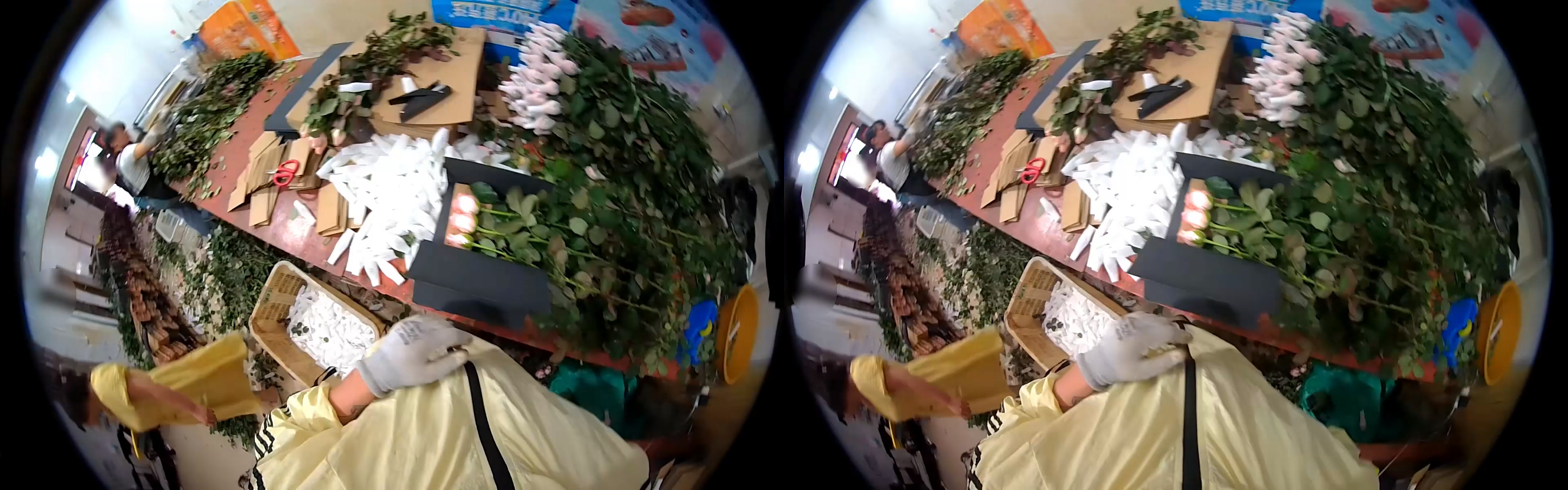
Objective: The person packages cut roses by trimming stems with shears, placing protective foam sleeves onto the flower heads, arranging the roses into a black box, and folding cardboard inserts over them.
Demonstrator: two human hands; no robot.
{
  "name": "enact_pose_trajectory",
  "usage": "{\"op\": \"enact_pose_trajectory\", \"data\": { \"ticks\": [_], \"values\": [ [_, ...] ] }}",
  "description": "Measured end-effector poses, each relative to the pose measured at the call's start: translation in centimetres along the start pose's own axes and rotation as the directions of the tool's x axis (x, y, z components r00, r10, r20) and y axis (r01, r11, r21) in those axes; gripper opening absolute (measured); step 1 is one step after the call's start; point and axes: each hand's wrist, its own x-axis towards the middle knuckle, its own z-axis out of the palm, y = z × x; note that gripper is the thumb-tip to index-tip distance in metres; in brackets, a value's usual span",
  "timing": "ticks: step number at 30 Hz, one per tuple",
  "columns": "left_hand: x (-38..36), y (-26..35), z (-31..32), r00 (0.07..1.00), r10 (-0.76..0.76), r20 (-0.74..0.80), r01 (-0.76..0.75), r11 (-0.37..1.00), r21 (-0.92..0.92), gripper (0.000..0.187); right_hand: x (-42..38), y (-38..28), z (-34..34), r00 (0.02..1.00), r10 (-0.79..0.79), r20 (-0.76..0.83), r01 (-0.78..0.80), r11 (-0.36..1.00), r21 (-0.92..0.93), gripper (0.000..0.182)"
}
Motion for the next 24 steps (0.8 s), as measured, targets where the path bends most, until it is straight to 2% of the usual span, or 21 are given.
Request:
{"op": "enact_pose_trajectory", "data": {
  "ticks": [1, 3, 7, 9, 12, 15, 17, 18, 20, 22, 23, 24],
  "values": [
    [-0.3, 0.1, 0.0, 0.998, -0.065, -0.018, 0.066, 0.998, 0.004, 0.023, -0.3, -0.5, -0.8, 1.0, -0.001, -0.012, 0.001, 1.0, 0.003, 0.044],
    [-0.1, 0.0, -0.2, 0.99, -0.033, -0.138, 0.032, 0.999, -0.007, 0.024, -1.4, -0.9, -2.4, 0.999, 0.012, -0.033, -0.012, 1.0, 0.001, 0.045],
    [1.1, 0.2, -1.9, 0.995, -0.025, -0.098, 0.025, 1.0, -0.004, 0.022, -3.4, -0.5, -4.4, 0.997, 0.063, -0.05, -0.064, 0.998, -0.022, 0.046],
    [1.8, 0.1, -3.0, 0.994, 0.018, -0.111, -0.019, 1.0, -0.002, 0.023, -3.8, -1.0, -4.7, 0.995, 0.088, -0.043, -0.089, 0.995, -0.037, 0.047],
    [3.4, -1.8, -4.9, 0.973, 0.175, -0.151, -0.177, 0.984, 0.002, 0.027, -3.7, -2.8, -4.5, 0.993, 0.114, -0.008, -0.114, 0.991, -0.075, 0.047],
    [6.1, -3.2, -7.3, 0.957, 0.24, -0.163, -0.232, 0.97, 0.07, 0.029, -4.4, -3.5, -2.3, 0.976, 0.183, 0.116, -0.164, 0.975, -0.151, 0.048],
    [8.2, -3.3, -9.9, 0.955, 0.276, -0.113, -0.267, 0.96, 0.09, 0.029, -6.3, -2.4, 1.3, 0.933, 0.267, 0.241, -0.218, 0.953, -0.211, 0.049],
    [9.2, -3.6, -11.2, 0.948, 0.295, -0.118, -0.29, 0.955, 0.057, 0.028, -7.6, -1.8, 3.3, 0.893, 0.314, 0.321, -0.236, 0.937, -0.258, 0.049],
    [10.9, -4.2, -13.0, 0.977, 0.161, -0.138, -0.183, 0.969, -0.166, 0.028, -10.7, -0.7, 6.4, 0.784, 0.395, 0.478, -0.237, 0.904, -0.356, 0.05],
    [12.3, -5.9, -13.3, 0.987, 0.121, -0.104, -0.144, 0.955, -0.258, 0.028, -13.7, -2.9, 5.7, 0.714, 0.484, 0.506, -0.215, 0.839, -0.5, 0.051],
    [12.7, -7.0, -12.6, 0.992, 0.121, -0.025, -0.123, 0.985, -0.118, 0.031, -14.9, -5.5, 4.1, 0.716, 0.509, 0.477, -0.19, 0.8, -0.57, 0.051],
    [13.1, -8.1, -11.9, 0.992, 0.114, 0.047, -0.116, 0.993, 0.029, 0.033, -16.1, -11.2, 0.9, 0.748, 0.503, 0.434, -0.166, 0.774, -0.61, 0.05]
  ]
}}
